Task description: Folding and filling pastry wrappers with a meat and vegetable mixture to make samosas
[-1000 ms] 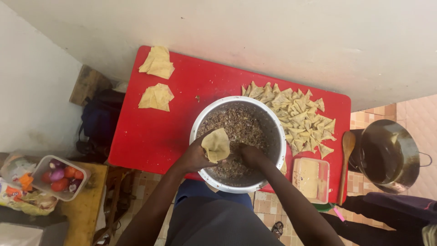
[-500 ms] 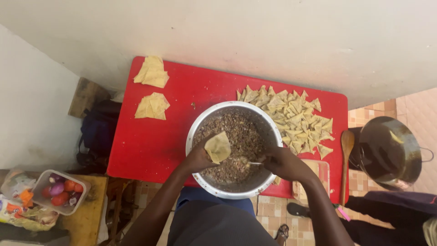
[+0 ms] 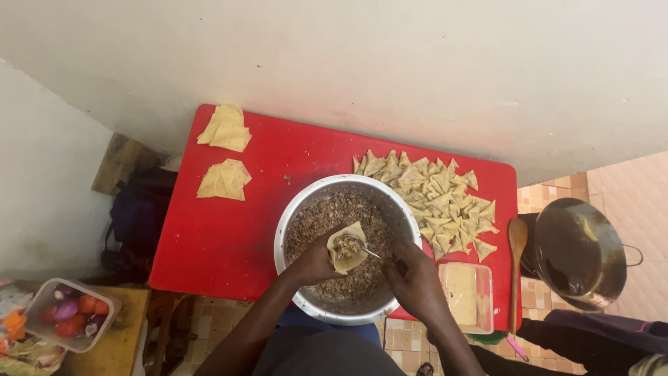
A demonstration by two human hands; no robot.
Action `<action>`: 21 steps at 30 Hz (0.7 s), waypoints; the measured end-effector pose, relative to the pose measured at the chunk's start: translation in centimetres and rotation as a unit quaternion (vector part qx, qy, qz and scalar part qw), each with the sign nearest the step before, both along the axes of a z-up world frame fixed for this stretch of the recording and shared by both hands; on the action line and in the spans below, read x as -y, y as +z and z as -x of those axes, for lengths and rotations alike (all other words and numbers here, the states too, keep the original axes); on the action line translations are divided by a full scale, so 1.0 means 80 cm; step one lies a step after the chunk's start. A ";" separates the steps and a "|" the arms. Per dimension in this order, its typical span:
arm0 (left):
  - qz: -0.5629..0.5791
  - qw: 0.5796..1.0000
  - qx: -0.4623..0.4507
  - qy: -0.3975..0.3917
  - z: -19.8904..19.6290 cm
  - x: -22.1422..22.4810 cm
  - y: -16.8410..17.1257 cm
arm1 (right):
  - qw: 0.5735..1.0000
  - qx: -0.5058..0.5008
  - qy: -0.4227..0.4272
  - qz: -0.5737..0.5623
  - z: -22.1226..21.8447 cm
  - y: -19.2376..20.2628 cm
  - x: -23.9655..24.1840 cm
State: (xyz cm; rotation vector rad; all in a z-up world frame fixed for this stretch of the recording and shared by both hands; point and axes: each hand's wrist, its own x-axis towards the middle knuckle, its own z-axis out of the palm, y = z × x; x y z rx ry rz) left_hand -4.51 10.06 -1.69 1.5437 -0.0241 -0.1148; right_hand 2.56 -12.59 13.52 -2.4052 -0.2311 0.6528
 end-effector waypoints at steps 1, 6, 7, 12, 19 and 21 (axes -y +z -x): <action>0.000 1.000 -0.002 -0.001 0.002 0.002 0.001 | 1.000 -0.002 -0.001 0.000 0.000 -0.004 0.003; -0.023 0.998 -0.060 0.007 0.001 -0.001 -0.002 | 0.991 0.102 0.082 -0.016 -0.010 -0.021 0.006; -0.023 0.998 -0.058 0.009 0.000 -0.003 0.000 | 0.991 0.103 0.084 -0.016 -0.013 -0.022 0.008; 0.012 0.997 -0.074 0.004 -0.003 -0.006 0.019 | 0.994 0.050 0.100 0.019 -0.018 -0.025 0.004; -0.034 0.992 -0.123 -0.006 -0.002 -0.010 0.017 | 0.993 -0.038 0.106 0.016 -0.033 -0.022 0.003; 0.023 0.997 -0.074 -0.002 0.001 -0.022 0.027 | 0.984 -0.170 -0.038 -0.030 -0.043 -0.020 0.003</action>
